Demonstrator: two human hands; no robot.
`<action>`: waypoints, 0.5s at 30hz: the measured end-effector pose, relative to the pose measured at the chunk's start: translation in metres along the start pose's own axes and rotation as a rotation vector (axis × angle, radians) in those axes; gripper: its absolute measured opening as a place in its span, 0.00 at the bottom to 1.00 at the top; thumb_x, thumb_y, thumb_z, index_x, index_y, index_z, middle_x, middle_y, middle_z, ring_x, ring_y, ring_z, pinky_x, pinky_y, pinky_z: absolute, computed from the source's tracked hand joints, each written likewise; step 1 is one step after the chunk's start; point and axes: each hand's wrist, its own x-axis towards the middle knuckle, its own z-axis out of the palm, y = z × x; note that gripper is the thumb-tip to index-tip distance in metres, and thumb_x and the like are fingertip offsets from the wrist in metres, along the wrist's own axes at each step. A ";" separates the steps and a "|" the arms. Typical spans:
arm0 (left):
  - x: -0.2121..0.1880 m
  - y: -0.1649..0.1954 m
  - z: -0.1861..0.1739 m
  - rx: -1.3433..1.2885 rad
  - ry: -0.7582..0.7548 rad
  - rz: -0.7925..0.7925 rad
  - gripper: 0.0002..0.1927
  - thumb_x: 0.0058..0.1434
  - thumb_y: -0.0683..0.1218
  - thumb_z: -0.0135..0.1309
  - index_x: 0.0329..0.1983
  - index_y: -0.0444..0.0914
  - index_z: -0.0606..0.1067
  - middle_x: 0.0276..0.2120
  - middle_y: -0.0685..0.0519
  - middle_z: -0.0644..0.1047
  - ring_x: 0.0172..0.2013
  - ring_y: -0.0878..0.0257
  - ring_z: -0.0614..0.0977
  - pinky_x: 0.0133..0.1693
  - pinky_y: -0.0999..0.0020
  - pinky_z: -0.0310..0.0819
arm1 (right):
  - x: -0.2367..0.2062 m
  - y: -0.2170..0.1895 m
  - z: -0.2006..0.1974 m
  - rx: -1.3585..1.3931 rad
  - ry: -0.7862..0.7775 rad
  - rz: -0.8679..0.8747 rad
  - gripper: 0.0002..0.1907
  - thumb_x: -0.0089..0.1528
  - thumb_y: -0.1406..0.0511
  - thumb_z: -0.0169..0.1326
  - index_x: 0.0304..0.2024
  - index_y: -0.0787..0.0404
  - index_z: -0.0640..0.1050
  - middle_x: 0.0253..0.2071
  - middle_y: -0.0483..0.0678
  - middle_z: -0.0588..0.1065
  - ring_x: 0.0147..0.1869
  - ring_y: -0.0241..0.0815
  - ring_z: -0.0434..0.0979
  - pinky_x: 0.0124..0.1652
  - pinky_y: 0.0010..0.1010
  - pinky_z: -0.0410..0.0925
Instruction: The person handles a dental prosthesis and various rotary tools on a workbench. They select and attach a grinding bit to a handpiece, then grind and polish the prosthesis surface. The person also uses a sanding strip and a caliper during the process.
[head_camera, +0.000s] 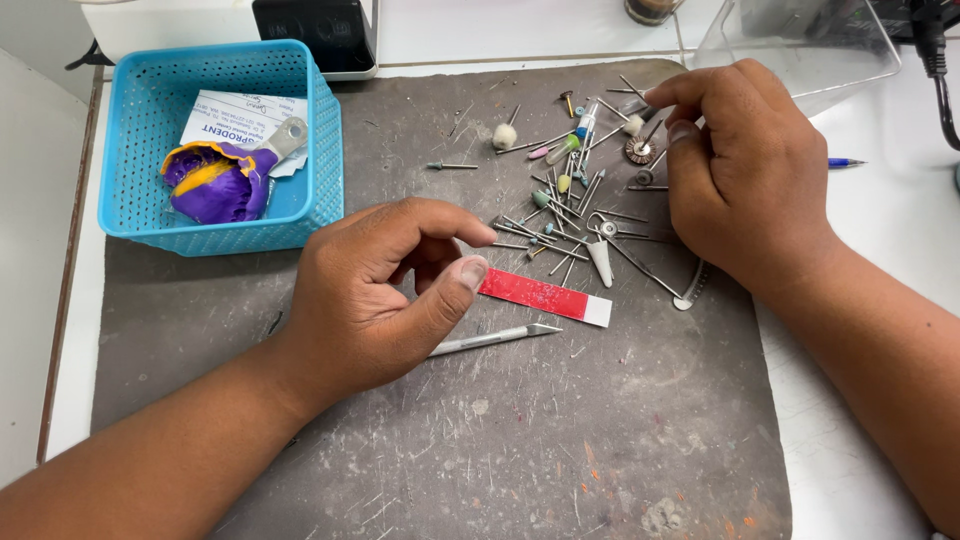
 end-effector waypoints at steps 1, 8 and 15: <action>0.000 0.000 0.000 0.009 0.009 0.000 0.09 0.68 0.47 0.58 0.47 0.38 0.78 0.30 0.56 0.79 0.28 0.73 0.77 0.29 0.78 0.72 | -0.001 0.001 0.000 0.002 -0.002 0.016 0.10 0.66 0.80 0.49 0.47 0.68 0.76 0.41 0.54 0.73 0.43 0.46 0.77 0.42 0.34 0.70; 0.000 -0.002 0.001 -0.001 -0.006 -0.001 0.09 0.68 0.47 0.58 0.46 0.38 0.78 0.30 0.56 0.79 0.28 0.73 0.77 0.29 0.78 0.71 | -0.005 0.007 0.003 0.061 0.045 0.025 0.13 0.66 0.82 0.45 0.49 0.70 0.74 0.44 0.56 0.74 0.49 0.46 0.79 0.48 0.33 0.71; 0.000 -0.001 0.001 -0.003 -0.009 0.002 0.08 0.68 0.46 0.58 0.45 0.37 0.78 0.30 0.56 0.80 0.27 0.73 0.77 0.28 0.78 0.71 | -0.005 0.007 0.003 0.072 0.054 0.047 0.12 0.66 0.83 0.44 0.48 0.70 0.73 0.46 0.56 0.75 0.51 0.45 0.80 0.48 0.33 0.72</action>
